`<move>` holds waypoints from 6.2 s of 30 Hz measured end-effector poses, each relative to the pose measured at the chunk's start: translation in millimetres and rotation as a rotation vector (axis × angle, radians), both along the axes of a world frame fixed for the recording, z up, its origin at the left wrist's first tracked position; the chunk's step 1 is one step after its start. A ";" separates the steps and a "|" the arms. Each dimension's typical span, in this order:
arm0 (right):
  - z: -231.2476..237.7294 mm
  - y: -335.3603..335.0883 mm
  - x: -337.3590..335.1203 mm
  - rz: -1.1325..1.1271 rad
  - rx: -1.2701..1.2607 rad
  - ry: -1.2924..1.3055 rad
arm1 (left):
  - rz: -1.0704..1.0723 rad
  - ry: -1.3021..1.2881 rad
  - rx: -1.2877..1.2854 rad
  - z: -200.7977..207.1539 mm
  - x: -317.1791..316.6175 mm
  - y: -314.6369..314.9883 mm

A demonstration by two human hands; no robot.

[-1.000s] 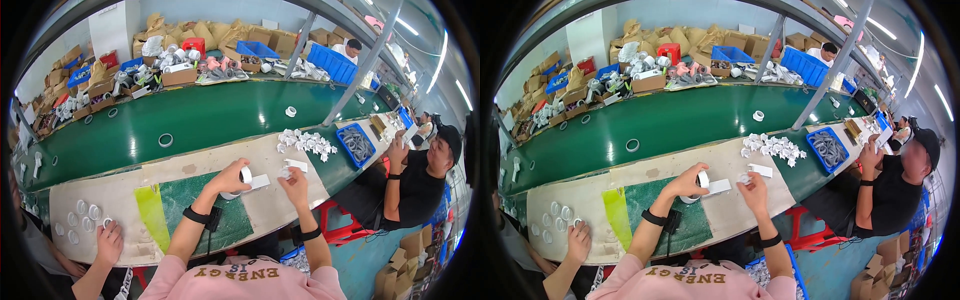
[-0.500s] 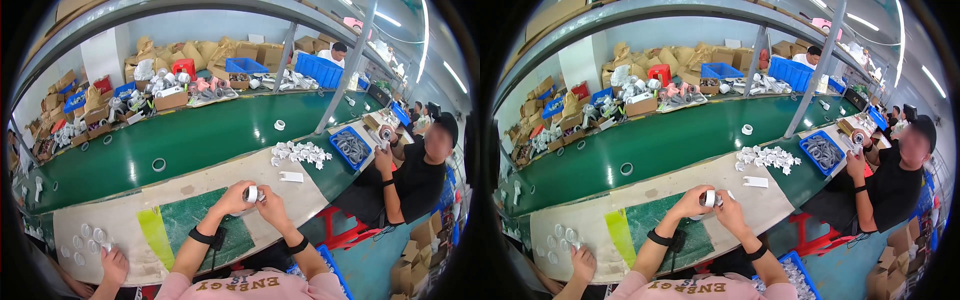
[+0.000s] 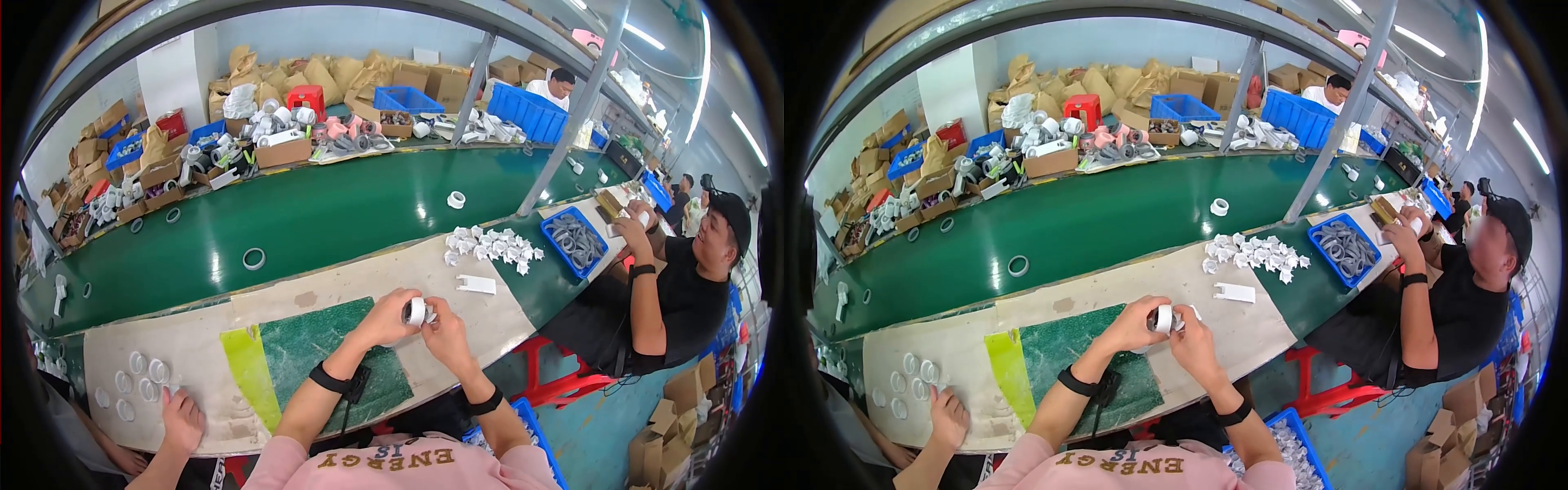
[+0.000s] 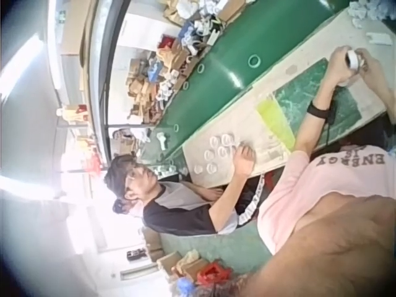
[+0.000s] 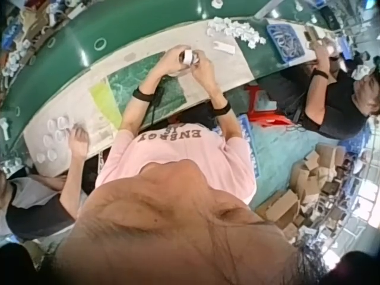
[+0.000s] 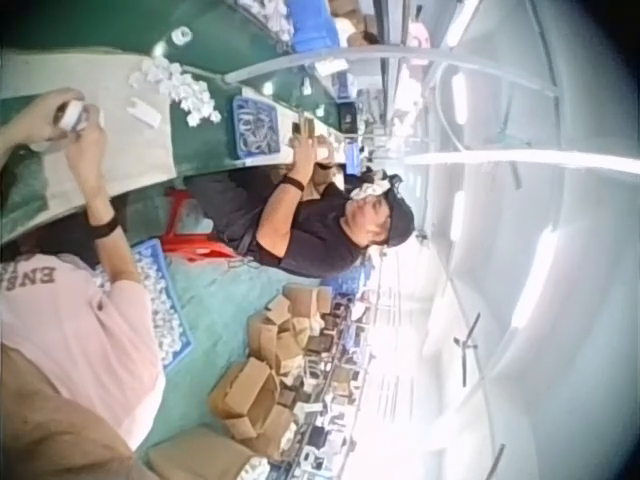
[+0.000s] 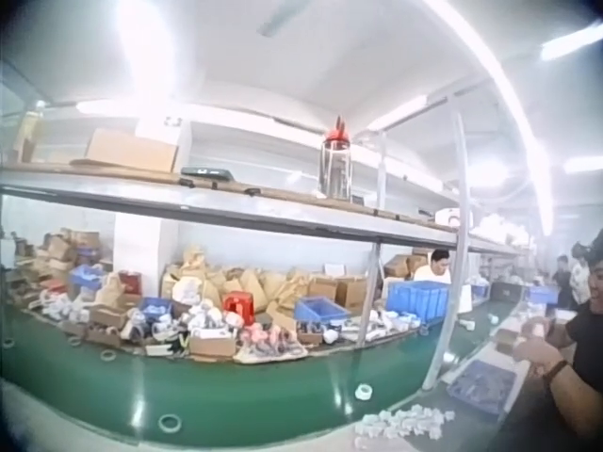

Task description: Assembling white plastic housing components on a factory conveyor belt.

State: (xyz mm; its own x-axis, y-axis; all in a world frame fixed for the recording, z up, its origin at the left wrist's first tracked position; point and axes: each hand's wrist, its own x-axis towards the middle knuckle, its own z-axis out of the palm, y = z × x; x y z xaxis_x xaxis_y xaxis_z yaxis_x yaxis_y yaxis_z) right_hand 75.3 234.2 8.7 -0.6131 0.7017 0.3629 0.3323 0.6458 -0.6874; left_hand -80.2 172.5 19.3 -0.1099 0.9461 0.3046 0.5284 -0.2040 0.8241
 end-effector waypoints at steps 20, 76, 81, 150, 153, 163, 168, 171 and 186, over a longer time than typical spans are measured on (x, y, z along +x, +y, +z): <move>0.8 -7.6 -13.1 -0.078 -0.347 0.360 | 0.499 0.332 0.361 6.9 41.8 -8.7; 49.4 63.2 -192.9 0.249 -0.826 0.232 | 0.584 0.238 0.510 53.3 22.8 -35.8; -2.7 87.0 -118.9 0.464 -0.759 0.279 | 0.420 0.112 0.492 49.3 39.8 -19.0; -34.4 -30.4 17.5 0.007 -0.151 0.060 | -0.049 -0.618 -0.165 -82.1 -2.5 27.0; -35.1 -28.0 17.3 0.001 -0.181 0.064 | -0.063 -0.634 -0.167 -80.6 -2.6 28.1; -29.4 -31.5 10.4 -0.032 -0.219 0.006 | -0.032 -0.699 -0.179 -78.9 -4.4 25.5; -27.4 -32.2 8.2 -0.033 -0.208 0.009 | -0.034 -0.678 -0.195 -79.2 -4.6 27.5; -30.3 -30.8 8.1 -0.026 -0.202 0.006 | -0.026 -0.715 -0.210 -80.0 -4.4 27.2; -30.3 -32.3 6.8 -0.037 -0.241 0.020 | -0.010 -0.759 -0.173 -83.1 -0.7 31.0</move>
